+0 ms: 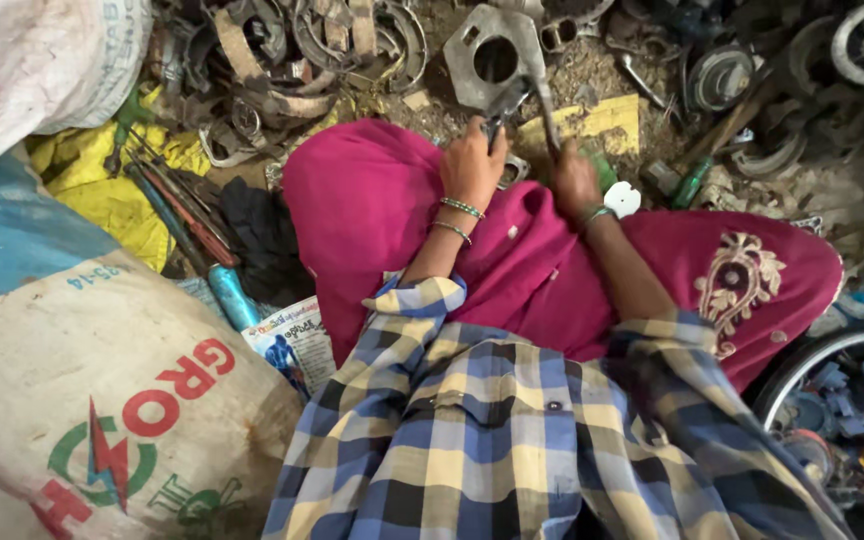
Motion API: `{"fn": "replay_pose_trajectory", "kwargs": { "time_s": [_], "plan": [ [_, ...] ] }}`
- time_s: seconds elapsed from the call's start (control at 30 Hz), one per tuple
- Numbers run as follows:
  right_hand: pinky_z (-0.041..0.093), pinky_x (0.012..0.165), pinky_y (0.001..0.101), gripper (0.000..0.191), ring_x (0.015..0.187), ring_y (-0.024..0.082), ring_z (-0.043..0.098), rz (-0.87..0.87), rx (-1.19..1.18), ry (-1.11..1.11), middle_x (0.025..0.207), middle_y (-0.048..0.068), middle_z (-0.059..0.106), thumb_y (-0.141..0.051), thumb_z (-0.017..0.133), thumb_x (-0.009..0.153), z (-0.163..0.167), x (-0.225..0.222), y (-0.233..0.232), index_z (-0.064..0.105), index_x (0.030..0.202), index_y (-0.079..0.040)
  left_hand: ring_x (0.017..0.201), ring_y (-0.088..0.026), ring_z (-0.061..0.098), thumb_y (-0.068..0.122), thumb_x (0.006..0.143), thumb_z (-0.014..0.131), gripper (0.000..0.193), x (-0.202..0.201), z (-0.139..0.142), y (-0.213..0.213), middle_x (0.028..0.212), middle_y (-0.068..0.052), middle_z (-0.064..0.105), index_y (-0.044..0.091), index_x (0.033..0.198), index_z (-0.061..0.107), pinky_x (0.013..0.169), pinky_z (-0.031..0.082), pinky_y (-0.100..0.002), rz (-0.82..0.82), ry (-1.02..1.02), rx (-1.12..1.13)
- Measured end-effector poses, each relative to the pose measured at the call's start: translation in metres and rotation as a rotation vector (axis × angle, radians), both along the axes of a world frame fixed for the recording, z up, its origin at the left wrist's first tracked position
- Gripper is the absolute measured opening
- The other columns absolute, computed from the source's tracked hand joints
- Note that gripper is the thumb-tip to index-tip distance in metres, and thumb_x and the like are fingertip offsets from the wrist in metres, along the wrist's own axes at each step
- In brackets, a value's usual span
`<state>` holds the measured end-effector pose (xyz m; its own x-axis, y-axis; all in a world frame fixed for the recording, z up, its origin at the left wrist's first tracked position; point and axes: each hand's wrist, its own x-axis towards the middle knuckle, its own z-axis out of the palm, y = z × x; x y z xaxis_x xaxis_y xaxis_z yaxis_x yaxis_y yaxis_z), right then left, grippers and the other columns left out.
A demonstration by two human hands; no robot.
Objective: The person sits on the floor and uses a hammer and pliers to repeatedly strike and adjust a curved metal part. They reposition the part several times and continue hammering it against a metal base plate.
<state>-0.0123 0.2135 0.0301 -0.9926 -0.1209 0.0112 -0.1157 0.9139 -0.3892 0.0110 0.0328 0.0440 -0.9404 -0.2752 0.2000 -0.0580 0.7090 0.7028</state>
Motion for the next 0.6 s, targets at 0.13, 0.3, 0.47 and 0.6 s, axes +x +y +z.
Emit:
{"fn": "replay_pose_trajectory", "kwargs": {
  "time_s": [0.13,0.3,0.47,0.6],
  "plan": [
    [0.055,0.072,0.0533,0.048,0.082,0.046,0.066,0.201,0.123,0.506,0.094,0.031,0.066,-0.017,0.066,0.114,-0.023,0.02,0.014,0.05,0.143,0.018,0.069,-0.044,0.069,0.038,0.096,0.065,0.033,0.002,-0.01,-0.007,0.072,-0.022,0.07,0.005,0.097,0.066,0.061,0.053,-0.054,0.007,-0.02,0.004],
    [0.052,0.08,0.0567,0.036,0.095,0.05,0.065,-0.094,-0.164,-0.021,0.105,0.032,0.068,-0.023,0.066,0.102,-0.013,0.019,0.023,0.057,0.124,0.004,0.062,-0.027,0.062,0.036,0.103,0.07,0.035,-0.001,-0.017,-0.015,0.07,-0.01,0.065,0.004,0.091,0.065,0.053,0.047,-0.04,-0.004,0.143,0.532],
    [0.055,0.085,0.0497,0.036,0.1,0.044,0.066,-0.108,-0.033,0.235,0.122,0.03,0.065,-0.025,0.066,0.105,0.004,0.023,0.019,0.061,0.126,0.004,0.046,-0.002,0.044,0.032,0.098,0.067,0.025,0.008,-0.006,-0.016,0.064,0.005,0.053,0.011,0.111,0.062,0.04,0.035,-0.022,-0.093,-0.107,1.277],
    [0.054,0.1,0.0378,0.038,0.116,0.024,0.065,-0.012,-0.831,0.015,0.127,0.013,0.066,-0.029,0.052,0.112,0.012,0.034,0.014,0.059,0.136,0.0,0.052,-0.005,0.05,0.032,0.102,0.065,0.028,0.022,-0.002,0.0,0.075,0.004,0.061,0.009,0.117,0.058,0.044,0.039,-0.022,-0.334,-0.215,1.293]
  ]
}}
